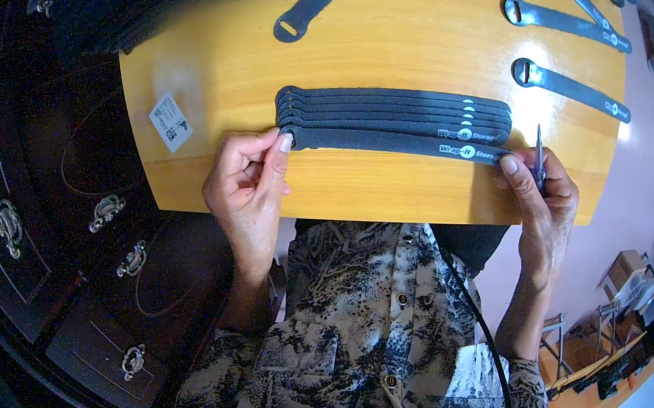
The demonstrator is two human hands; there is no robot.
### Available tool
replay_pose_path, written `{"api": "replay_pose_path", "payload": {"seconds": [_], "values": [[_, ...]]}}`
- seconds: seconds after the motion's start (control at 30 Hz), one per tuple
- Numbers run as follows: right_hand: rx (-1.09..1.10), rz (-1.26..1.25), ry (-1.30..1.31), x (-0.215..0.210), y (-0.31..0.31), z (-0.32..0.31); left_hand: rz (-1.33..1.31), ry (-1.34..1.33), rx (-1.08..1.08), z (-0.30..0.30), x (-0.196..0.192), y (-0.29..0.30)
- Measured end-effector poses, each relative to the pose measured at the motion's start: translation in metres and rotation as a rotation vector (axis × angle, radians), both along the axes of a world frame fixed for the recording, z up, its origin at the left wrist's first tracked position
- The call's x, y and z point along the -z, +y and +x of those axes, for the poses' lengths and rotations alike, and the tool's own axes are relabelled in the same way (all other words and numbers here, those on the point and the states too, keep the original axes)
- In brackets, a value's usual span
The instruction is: The recorder uses a small metal tool to clear debris or finish holes on black rubber straps at a workbench.
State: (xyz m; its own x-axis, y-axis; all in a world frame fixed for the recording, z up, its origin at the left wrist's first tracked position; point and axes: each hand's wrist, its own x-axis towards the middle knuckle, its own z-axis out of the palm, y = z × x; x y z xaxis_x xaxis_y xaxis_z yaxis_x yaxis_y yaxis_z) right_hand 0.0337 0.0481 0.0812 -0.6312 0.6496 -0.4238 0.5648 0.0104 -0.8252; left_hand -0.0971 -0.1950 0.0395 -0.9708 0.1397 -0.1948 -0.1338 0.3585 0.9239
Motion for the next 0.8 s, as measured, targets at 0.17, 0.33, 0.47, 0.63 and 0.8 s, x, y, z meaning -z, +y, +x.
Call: {"api": "replay_pose_path", "payload": {"seconds": [0.17,0.33,0.47,0.63,0.8], "values": [[0.005,-0.015,-0.013,-0.0002,-0.0004,-0.0017,0.005,0.011,0.001,-0.0006,0.0012,0.0],[0.023,-0.03,-0.013,0.0014,0.0,-0.0002,-0.005,0.009,0.006,-0.0001,0.0031,0.0021],[0.011,-0.02,-0.012,0.0006,-0.0003,-0.0019,-0.006,0.026,0.011,-0.001,0.0009,0.0014],[0.001,-0.021,-0.004,0.0016,0.0,-0.0029,-0.012,0.049,0.013,-0.0014,0.0019,0.0024],[-0.002,-0.034,0.02,0.0044,0.0002,-0.0025,-0.037,0.101,0.042,-0.0011,0.0061,0.0017]]}}
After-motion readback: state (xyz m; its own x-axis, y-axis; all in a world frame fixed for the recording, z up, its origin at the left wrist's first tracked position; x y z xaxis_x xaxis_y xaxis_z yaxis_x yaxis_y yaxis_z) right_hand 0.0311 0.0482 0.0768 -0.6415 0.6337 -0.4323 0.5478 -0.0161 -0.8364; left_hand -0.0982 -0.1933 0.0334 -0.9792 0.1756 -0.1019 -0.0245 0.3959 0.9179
